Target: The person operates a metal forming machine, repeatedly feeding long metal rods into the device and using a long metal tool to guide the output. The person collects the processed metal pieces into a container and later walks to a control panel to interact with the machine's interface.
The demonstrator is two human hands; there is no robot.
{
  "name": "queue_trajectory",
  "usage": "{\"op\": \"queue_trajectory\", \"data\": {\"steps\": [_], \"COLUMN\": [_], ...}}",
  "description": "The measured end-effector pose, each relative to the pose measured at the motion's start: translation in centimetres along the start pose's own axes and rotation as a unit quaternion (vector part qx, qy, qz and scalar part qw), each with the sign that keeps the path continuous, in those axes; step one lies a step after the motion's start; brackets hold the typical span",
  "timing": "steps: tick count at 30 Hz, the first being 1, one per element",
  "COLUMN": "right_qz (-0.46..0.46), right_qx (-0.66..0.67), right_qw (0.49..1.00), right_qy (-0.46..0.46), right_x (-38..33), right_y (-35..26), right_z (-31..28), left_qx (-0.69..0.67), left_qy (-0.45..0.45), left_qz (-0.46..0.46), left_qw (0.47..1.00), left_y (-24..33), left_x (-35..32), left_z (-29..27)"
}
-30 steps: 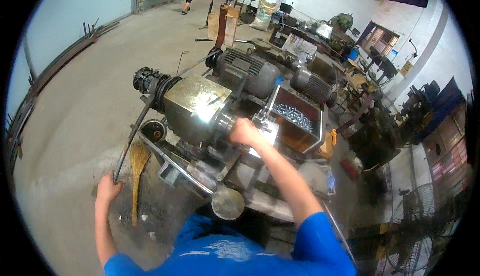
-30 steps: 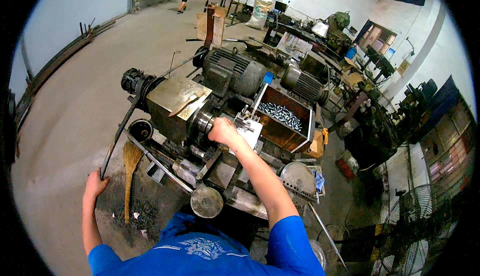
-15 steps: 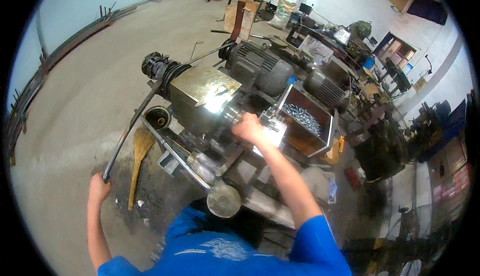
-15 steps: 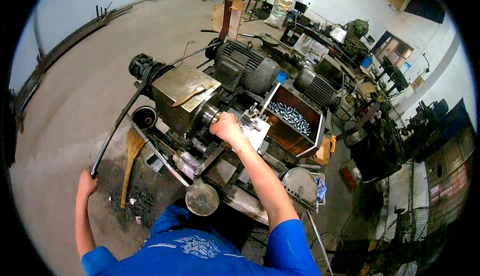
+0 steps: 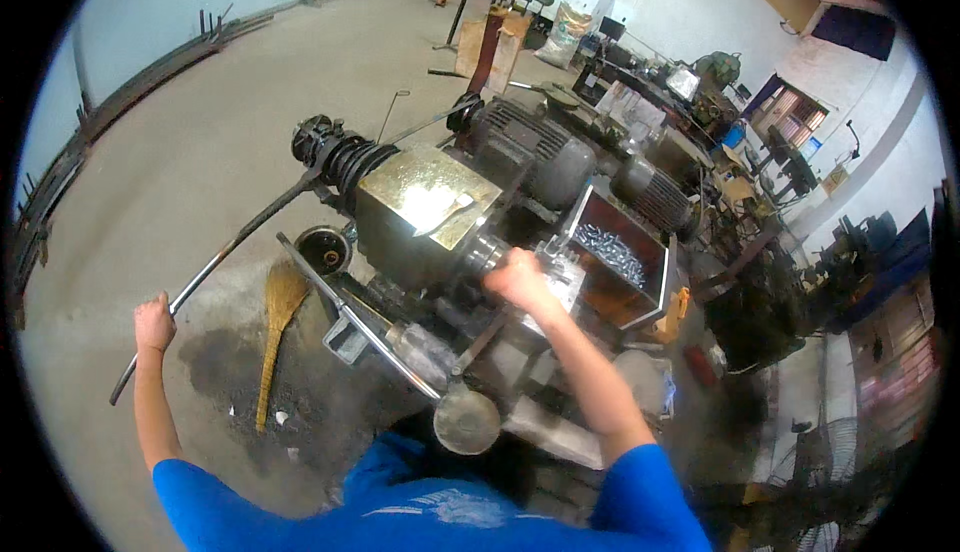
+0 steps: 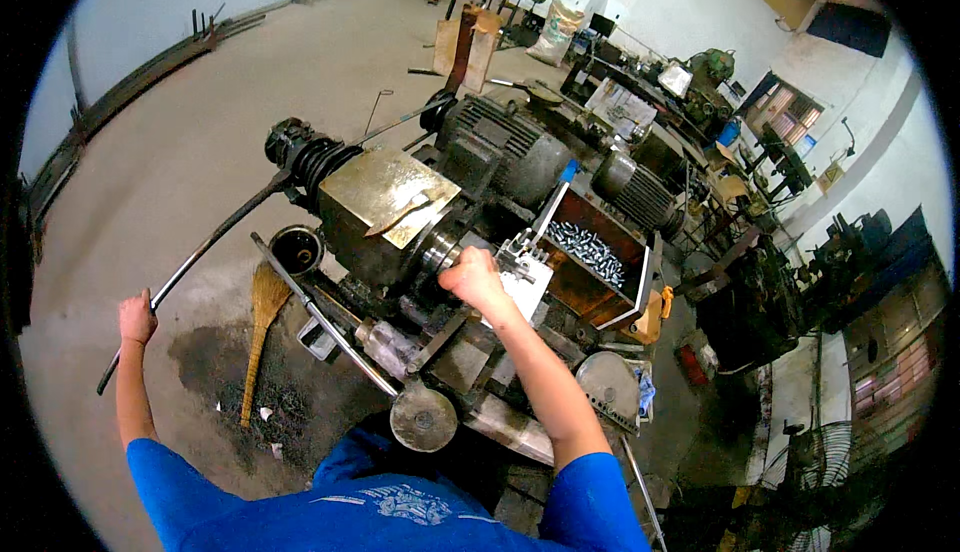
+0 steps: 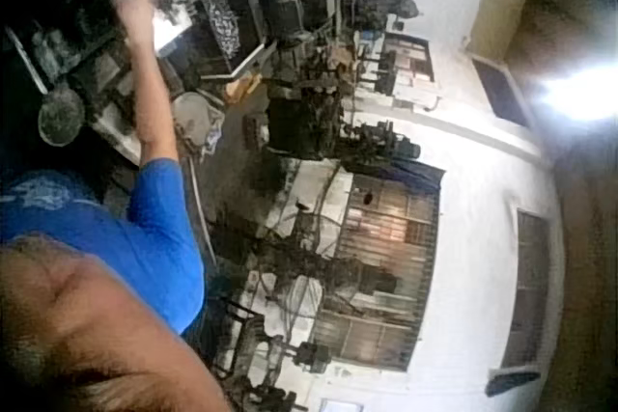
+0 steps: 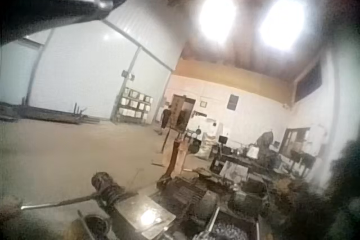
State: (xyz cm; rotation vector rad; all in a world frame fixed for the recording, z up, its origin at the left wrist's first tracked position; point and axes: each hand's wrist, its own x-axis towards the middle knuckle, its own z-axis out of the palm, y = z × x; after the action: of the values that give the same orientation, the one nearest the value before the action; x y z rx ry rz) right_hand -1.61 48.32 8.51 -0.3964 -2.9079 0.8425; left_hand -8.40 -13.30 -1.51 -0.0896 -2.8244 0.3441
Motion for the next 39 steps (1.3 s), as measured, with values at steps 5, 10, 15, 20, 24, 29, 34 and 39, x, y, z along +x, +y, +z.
{"op": "queue_trajectory", "data": {"steps": [5,10,15,20,24,29,34,39], "right_qz": [-0.001,-0.139,-0.194,-0.042,0.19,0.523,0.536,0.542], "right_qx": [-0.008,0.012,-0.026,-0.005,0.007,-0.213,-0.294,-0.031], "right_qw": [1.0,0.988,0.968,0.983,0.958,0.815,0.779,0.837], "right_qy": [-0.001,0.061,0.156,0.18,0.214,0.13,0.138,0.065], "right_x": [-0.2,-2.0,-9.4,-20.4,-29.6,-43.9,-49.8,-52.9], "right_y": [-0.3,2.5,5.2,12.5,22.0,30.9,35.0,26.9], "right_z": [0.7,-0.5,-4.2,-8.2,-8.8,-7.4,-4.7,-1.3], "left_qx": [-0.112,-0.397,-0.401,-0.13,-0.023,-0.119,-0.53,-0.721], "left_qy": [-0.109,0.202,-0.173,-0.26,-0.252,-0.263,-0.151,-0.219], "left_qz": [-0.172,-0.043,0.011,0.211,0.277,0.212,0.036,-0.18], "left_qw": [0.973,0.894,0.9,0.933,0.927,0.934,0.833,0.632], "left_y": [2.1,15.8,26.6,31.4,30.5,29.2,22.1,26.0], "left_x": [1.0,0.9,-3.9,-1.6,2.6,1.9,2.9,4.2], "left_z": [-2.3,-4.6,6.8,7.7,6.8,6.7,12.6,-1.6]}}
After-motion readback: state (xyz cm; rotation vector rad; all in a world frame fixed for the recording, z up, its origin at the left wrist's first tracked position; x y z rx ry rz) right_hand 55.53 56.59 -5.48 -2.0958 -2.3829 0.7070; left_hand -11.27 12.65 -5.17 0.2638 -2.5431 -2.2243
